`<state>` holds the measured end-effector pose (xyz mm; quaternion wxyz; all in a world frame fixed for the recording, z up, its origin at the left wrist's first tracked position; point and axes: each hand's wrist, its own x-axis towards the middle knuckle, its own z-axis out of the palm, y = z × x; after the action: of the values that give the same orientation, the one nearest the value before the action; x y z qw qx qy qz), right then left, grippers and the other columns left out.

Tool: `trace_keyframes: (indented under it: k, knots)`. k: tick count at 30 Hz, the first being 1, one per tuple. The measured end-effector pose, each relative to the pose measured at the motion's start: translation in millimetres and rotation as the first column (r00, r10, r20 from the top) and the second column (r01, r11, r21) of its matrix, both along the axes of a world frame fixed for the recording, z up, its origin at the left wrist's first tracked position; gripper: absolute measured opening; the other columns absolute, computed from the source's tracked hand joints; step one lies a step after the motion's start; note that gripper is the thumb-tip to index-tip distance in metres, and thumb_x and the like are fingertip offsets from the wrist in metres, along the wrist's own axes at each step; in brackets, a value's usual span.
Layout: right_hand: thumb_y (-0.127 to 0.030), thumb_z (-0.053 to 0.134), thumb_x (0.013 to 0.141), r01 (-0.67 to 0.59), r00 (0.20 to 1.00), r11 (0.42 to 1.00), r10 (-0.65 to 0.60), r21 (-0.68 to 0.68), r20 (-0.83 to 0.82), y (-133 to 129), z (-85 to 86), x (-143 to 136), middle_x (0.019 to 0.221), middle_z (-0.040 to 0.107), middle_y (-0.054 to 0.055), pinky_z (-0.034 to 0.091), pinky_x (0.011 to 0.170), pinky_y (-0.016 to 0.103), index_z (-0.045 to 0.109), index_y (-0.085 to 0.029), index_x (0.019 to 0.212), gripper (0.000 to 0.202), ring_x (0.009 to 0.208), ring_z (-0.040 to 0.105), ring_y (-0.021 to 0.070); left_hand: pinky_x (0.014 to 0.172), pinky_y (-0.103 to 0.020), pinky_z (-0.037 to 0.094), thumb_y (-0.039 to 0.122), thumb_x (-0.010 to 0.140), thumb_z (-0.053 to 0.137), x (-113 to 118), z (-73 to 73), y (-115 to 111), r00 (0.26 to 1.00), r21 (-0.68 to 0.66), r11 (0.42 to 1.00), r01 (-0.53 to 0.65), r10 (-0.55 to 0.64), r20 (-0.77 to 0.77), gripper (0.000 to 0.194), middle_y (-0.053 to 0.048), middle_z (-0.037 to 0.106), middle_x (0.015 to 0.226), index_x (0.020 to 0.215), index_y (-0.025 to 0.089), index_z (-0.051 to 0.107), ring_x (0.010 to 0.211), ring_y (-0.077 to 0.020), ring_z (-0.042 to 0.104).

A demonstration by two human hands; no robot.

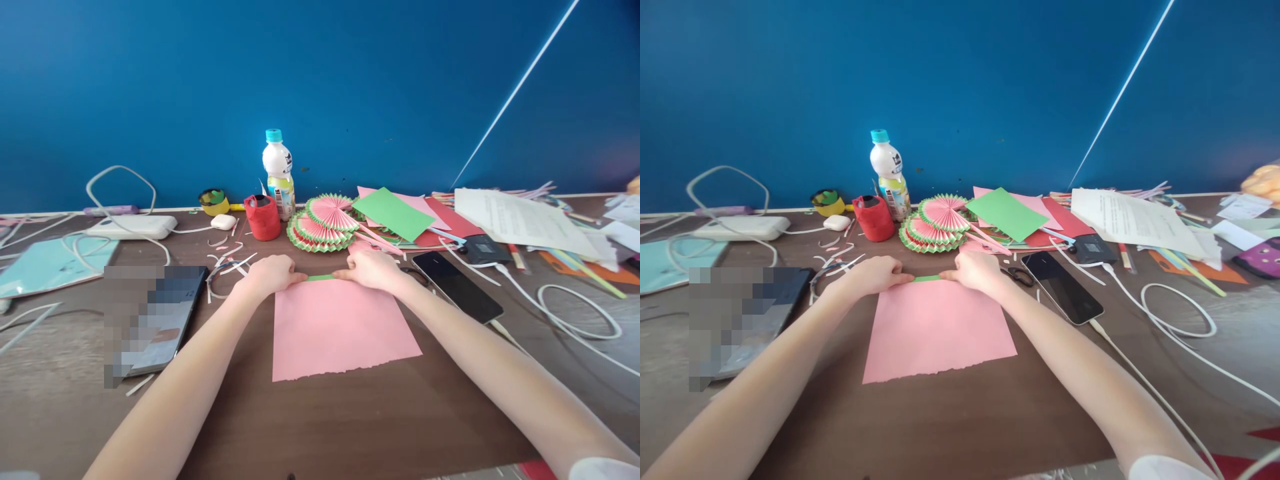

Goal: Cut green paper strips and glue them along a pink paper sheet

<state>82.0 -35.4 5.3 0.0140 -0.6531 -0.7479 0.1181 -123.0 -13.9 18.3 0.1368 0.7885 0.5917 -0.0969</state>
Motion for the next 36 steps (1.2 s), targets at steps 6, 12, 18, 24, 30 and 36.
trace_keyframes:
  k: [6,12,18,24,30,36]
  knots:
    - [-0.056,0.057,0.071,0.005,0.997,0.983,0.01,-0.185,0.081,10.4,15.6,27.7,0.052,0.048,0.0,0.023,0.048,0.028,0.043,-0.019,0.046,0.047,0.052,0.044,0.014,0.054,-0.028,0.034,0.051,0.073,0.05,0.6,9.9,-4.6,0.999,-0.021,0.999,-0.039,0.039,0.008,0.037,-0.006,0.061,0.066,0.054,0.019,0.048,0.07,-0.0224,0.059]
    - [-0.056,0.056,0.071,0.0,0.991,0.974,0.029,-0.226,0.128,13.8,20.1,33.3,0.047,0.043,0.0,0.021,0.047,0.029,0.038,-0.02,0.042,0.049,0.049,0.043,0.0142,0.051,-0.028,0.031,0.043,0.07,0.055,-8.8,17.1,-3.1,0.999,-0.046,0.999,-0.022,0.023,0.024,0.032,-0.003,0.056,0.059,0.05,0.019,0.047,0.064,-0.0201,0.056]
    - [-0.055,0.055,0.07,0.006,0.994,0.967,0.022,-0.254,0.106,13.4,21.1,36.7,0.045,0.043,0.0,0.024,0.047,0.028,0.048,-0.02,0.043,0.045,0.047,0.044,0.0137,0.053,-0.028,0.032,0.039,0.071,0.053,-15.6,21.8,-1.4,0.998,-0.102,0.993,-0.055,0.055,-0.004,0.027,-0.002,0.054,0.056,0.053,0.02,0.045,0.062,-0.0193,0.054]
    - [-0.049,0.056,0.073,-0.094,0.996,0.988,0.091,-0.126,-0.025,11.5,12.6,30.5,0.046,0.043,-0.001,0.024,0.048,0.028,0.043,-0.019,0.043,0.045,0.049,0.043,0.013,0.056,-0.029,0.033,0.041,0.069,0.054,-21.6,26.1,-1.0,0.994,-0.029,0.995,-0.093,0.091,-0.061,0.025,-0.004,0.056,0.062,0.057,0.02,0.049,0.069,-0.0228,0.057]
    - [-0.04,0.042,0.084,0.049,0.981,0.957,0.008,0.285,-0.196,17.1,17.5,37.8,0.066,0.059,0.005,0.034,0.056,0.028,0.061,-0.018,0.069,0.033,0.064,0.053,0.0177,0.054,-0.028,0.032,0.041,0.069,0.054,-35.6,23.9,6.6,0.991,0.011,0.994,-0.105,0.105,-0.077,0.024,-0.005,0.058,0.063,0.058,0.02,0.048,0.069,-0.0231,0.059]
    - [-0.015,0.048,0.075,0.171,0.977,0.863,-0.212,0.476,0.033,28.3,12.1,70.4,0.132,0.047,0.019,0.038,0.09,0.039,0.046,-0.007,0.13,0.056,0.119,0.043,0.0327,0.057,-0.029,0.036,0.043,0.078,0.04,-38.8,25.0,12.2,0.986,0.162,0.974,-0.158,0.165,-0.03,0.028,-0.008,0.064,0.074,0.071,0.02,0.055,0.076,-0.0263,0.061]
